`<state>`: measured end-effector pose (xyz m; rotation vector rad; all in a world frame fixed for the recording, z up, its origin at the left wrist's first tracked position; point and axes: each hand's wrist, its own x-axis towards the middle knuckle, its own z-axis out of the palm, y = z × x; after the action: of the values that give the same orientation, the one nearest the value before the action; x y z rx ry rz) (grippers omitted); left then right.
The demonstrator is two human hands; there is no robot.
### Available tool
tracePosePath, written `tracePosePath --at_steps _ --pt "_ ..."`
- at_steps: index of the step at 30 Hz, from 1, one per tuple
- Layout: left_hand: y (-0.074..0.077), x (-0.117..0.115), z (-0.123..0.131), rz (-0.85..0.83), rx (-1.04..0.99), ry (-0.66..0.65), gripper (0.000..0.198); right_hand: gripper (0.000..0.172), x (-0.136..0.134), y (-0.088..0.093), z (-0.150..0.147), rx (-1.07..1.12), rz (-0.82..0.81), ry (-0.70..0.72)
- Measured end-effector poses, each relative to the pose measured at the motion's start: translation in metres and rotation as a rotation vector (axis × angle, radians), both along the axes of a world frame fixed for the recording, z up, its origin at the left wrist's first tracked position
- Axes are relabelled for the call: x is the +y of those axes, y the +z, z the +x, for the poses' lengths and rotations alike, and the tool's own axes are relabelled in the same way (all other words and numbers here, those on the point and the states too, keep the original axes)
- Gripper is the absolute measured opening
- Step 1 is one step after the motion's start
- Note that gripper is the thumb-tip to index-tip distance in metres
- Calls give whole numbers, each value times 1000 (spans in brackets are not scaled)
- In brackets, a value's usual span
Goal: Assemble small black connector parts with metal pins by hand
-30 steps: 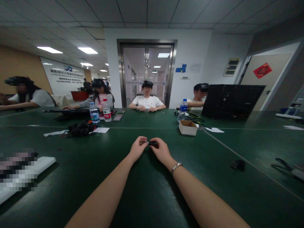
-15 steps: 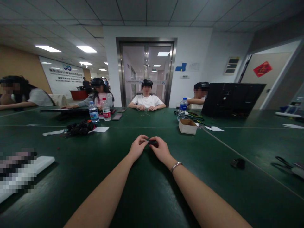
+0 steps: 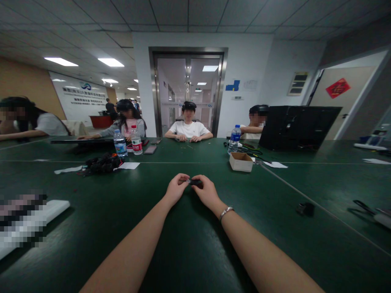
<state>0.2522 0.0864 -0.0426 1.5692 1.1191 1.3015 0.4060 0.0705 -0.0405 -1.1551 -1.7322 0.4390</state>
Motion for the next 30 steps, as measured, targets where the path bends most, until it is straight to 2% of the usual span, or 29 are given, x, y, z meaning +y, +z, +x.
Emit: tracePosePath --at_steps 10,20,30 --pt "2 0 1 -52 44 -7 18 22 2 -2 -1 26 10 11" --pt "-3 -1 -1 16 270 31 38 21 -2 2 -1 7 -1 34" --pt "-1 -2 1 89 69 -57 12 21 0 1 0 9 -10 6"
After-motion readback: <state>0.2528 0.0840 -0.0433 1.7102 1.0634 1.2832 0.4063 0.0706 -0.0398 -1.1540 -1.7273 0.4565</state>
